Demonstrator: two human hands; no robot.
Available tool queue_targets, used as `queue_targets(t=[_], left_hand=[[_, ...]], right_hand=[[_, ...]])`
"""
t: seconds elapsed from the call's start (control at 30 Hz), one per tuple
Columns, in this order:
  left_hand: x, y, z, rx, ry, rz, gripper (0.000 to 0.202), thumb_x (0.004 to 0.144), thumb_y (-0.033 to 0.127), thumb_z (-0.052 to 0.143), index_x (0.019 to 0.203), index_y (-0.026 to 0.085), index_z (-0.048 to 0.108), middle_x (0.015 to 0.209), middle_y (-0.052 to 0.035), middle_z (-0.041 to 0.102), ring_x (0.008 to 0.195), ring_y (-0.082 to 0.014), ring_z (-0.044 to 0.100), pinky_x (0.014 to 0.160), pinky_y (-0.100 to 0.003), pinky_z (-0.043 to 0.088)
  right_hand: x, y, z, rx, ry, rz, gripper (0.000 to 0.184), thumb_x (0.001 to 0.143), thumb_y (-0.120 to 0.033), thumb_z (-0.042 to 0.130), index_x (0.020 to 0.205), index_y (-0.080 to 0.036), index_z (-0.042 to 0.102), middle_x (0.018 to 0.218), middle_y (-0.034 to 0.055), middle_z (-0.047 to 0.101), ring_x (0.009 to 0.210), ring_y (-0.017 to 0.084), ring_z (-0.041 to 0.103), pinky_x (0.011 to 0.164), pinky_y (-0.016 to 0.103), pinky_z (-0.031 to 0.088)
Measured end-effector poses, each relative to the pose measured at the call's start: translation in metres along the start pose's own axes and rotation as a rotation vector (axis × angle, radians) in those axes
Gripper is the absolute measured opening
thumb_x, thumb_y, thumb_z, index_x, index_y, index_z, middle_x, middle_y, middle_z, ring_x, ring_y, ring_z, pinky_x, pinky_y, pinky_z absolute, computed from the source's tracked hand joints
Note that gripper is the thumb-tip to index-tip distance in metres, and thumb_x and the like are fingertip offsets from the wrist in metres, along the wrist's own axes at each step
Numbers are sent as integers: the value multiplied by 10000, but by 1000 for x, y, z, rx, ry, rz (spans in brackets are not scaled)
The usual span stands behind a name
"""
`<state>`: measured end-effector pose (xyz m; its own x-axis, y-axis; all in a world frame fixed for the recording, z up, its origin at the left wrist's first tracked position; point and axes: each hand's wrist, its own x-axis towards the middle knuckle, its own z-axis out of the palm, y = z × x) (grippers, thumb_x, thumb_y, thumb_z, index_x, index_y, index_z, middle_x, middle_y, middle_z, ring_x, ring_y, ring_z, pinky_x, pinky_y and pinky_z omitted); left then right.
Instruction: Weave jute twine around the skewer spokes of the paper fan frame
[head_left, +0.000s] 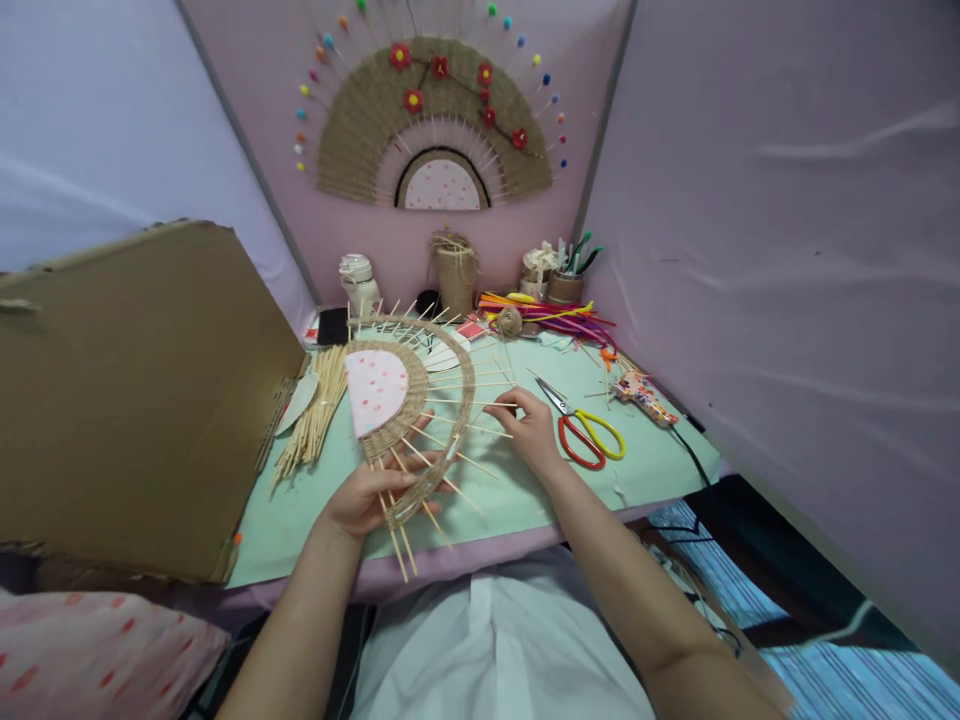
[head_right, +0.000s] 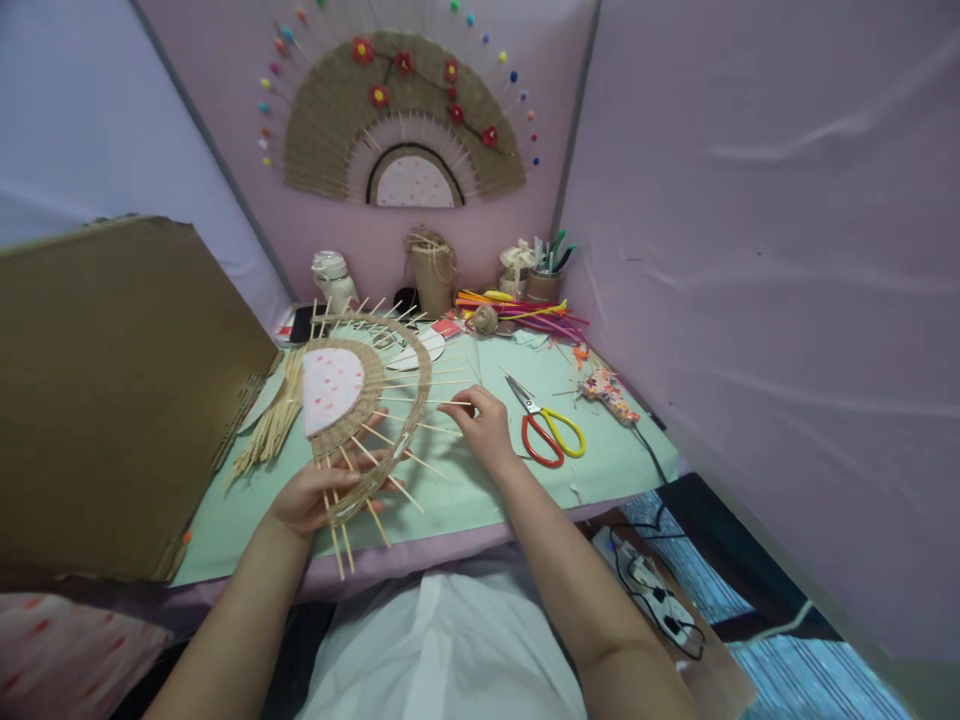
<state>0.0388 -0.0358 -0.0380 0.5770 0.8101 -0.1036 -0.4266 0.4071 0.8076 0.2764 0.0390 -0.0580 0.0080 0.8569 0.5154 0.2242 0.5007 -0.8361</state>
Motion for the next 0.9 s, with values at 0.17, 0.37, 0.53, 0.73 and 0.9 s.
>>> queue_targets(t=[0.17,0.37,0.53,0.73,0.9], left_hand=[[-8,-2,-3,3,22,-1,882,760,46,579,1459,397,172,1262,-115,596,1016,-329,636,732,-428,573],[-17,0,-10,34,45,-38,885,769,50,572,1465,394,149,1248,-116,606,1003,-335,641,705,-412,577],[-29,4,-15,55,91,-47,877,763,43,566,1465,386,166,1251,-117,604,1014,-347,634,687,-418,580],[-38,3,-16,80,90,-73,876,768,33,544,1472,373,148,1238,-115,613,1012,-341,634,692,-407,582],[-41,-3,-23,75,60,-67,912,765,44,552,1475,380,88,1243,-125,604,994,-344,639,673,-409,580]], right_hand=[[-2,11,3,-208,20,-82,266,770,-437,654,635,-220,580,645,8,558,624,153,477,679,310,388],[-2,14,-2,-243,-30,-208,183,845,-367,579,736,-226,618,729,34,603,717,176,533,741,328,395],[-5,14,-4,-278,30,-240,140,855,-340,565,790,-229,620,782,57,598,789,200,544,750,344,427],[-5,11,-4,-193,-5,-231,130,863,-318,548,808,-231,627,797,58,602,794,196,556,746,343,445],[-5,8,-6,-99,-55,-184,138,873,-297,537,785,-218,609,771,36,617,753,170,570,711,317,452]])
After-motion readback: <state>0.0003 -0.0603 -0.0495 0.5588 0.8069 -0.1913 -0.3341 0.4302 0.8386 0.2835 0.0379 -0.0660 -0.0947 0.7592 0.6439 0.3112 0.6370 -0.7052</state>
